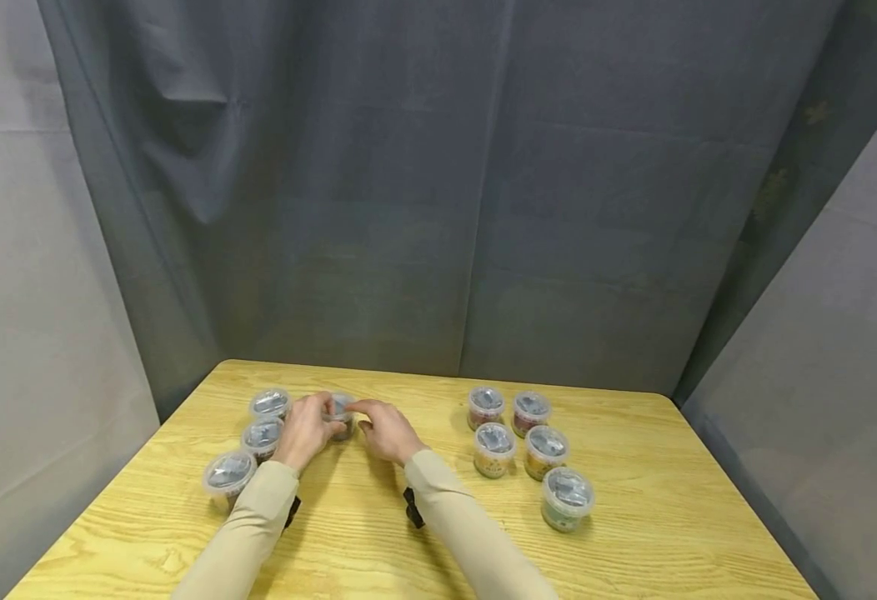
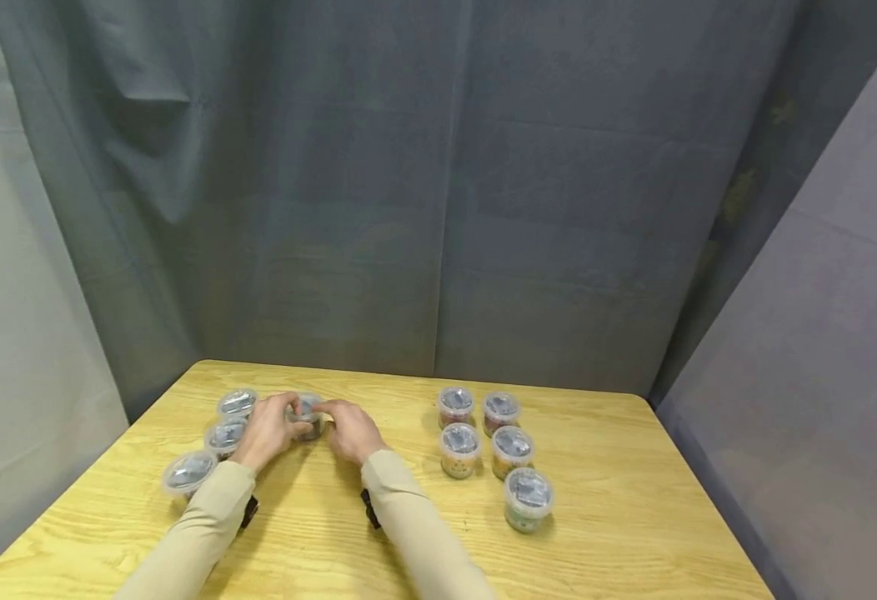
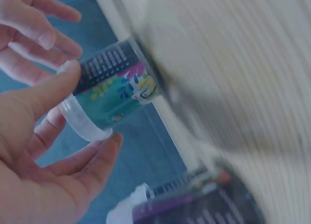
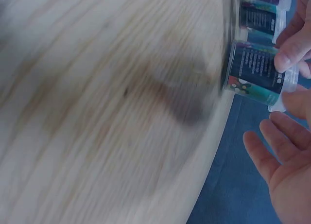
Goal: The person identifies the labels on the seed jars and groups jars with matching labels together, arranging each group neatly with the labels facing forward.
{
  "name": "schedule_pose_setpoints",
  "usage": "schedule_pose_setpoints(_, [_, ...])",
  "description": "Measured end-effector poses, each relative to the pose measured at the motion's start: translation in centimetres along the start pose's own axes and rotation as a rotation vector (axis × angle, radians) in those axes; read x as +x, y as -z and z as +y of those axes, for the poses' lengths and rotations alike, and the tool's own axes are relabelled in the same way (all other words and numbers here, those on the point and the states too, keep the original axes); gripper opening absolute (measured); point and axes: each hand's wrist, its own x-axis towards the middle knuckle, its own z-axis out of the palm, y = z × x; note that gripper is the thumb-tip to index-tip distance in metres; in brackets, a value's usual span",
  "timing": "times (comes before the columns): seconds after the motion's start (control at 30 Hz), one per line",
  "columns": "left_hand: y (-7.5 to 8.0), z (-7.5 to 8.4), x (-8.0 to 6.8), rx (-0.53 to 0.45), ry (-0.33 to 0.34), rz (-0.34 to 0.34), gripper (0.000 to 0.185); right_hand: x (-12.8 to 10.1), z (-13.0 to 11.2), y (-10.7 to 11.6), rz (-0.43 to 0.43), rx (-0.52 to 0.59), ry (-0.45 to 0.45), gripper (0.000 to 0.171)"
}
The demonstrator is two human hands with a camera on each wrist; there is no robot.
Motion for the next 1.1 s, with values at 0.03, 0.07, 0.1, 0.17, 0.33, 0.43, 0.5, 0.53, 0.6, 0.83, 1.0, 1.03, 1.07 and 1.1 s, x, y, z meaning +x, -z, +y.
schedule_pose_setpoints(0.03, [0.1,0.2,-0.1,-0.024,0.011,-0.012,0.028,-0.2,0.2,0.2,0.016,0.008,0.004,0.039])
schedule_pose_setpoints(0.07, [0.1,0.4,-0.1,-0.047,0.028,-0.025,0.028,-0.4,0.5,0.4,0.032,0.024,0.011,0.035])
schedule_pose_setpoints(0.1, [0.2,0.6,-0.2,-0.070,0.043,-0.041,0.029,-0.6,0.7,0.6,0.041,0.041,0.017,0.033])
schedule_pose_setpoints(0.17, [0.3,1.0,-0.5,-0.104,0.065,-0.073,0.029,-1.1,1.1,1.0,0.059,0.079,0.031,0.029])
schedule_pose_setpoints(0.33, [0.3,1.8,-0.8,-0.169,0.036,-0.132,0.027,-2.2,2.2,2.2,0.074,0.173,0.036,0.025])
schedule_pose_setpoints(0.43, [0.1,2.1,-0.9,-0.199,-0.003,-0.153,0.026,-2.9,2.6,2.9,0.074,0.200,0.053,0.021])
schedule_pose_setpoints(0.5, [0.1,2.3,-0.9,-0.220,-0.018,-0.169,0.026,-3.3,2.7,3.4,0.071,0.207,0.072,0.019])
schedule_pose_setpoints(0.53, [0.1,2.4,-0.9,-0.234,-0.023,-0.177,0.026,-3.4,2.8,3.6,0.068,0.211,0.079,0.019])
schedule_pose_setpoints(0.6, [0.1,2.6,-1.0,-0.257,-0.026,-0.190,0.026,-3.7,2.9,4.0,0.062,0.222,0.090,0.018])
schedule_pose_setpoints(0.83, [0.5,3.9,-0.9,-0.332,-0.061,-0.201,0.025,-4.6,3.3,5.8,0.062,0.289,0.098,0.017])
schedule_pose_setpoints(1.0, [0.1,4.7,-0.9,-0.438,-0.079,-0.205,0.025,-5.5,3.8,6.4,0.078,0.348,0.066,0.017])
schedule_pose_setpoints(1.03, [0.0,4.8,-1.0,-0.461,-0.081,-0.204,0.026,-5.8,4.0,6.5,0.086,0.355,0.060,0.018])
schedule_pose_setpoints(1.07, [-0.3,4.9,-1.0,-0.478,-0.082,-0.201,0.026,-6.0,4.1,6.5,0.094,0.358,0.047,0.018])
schedule_pose_setpoints(1.1, [-0.5,5.0,-1.1,-0.493,-0.084,-0.196,0.027,-6.2,4.1,6.6,0.102,0.363,0.032,0.019])
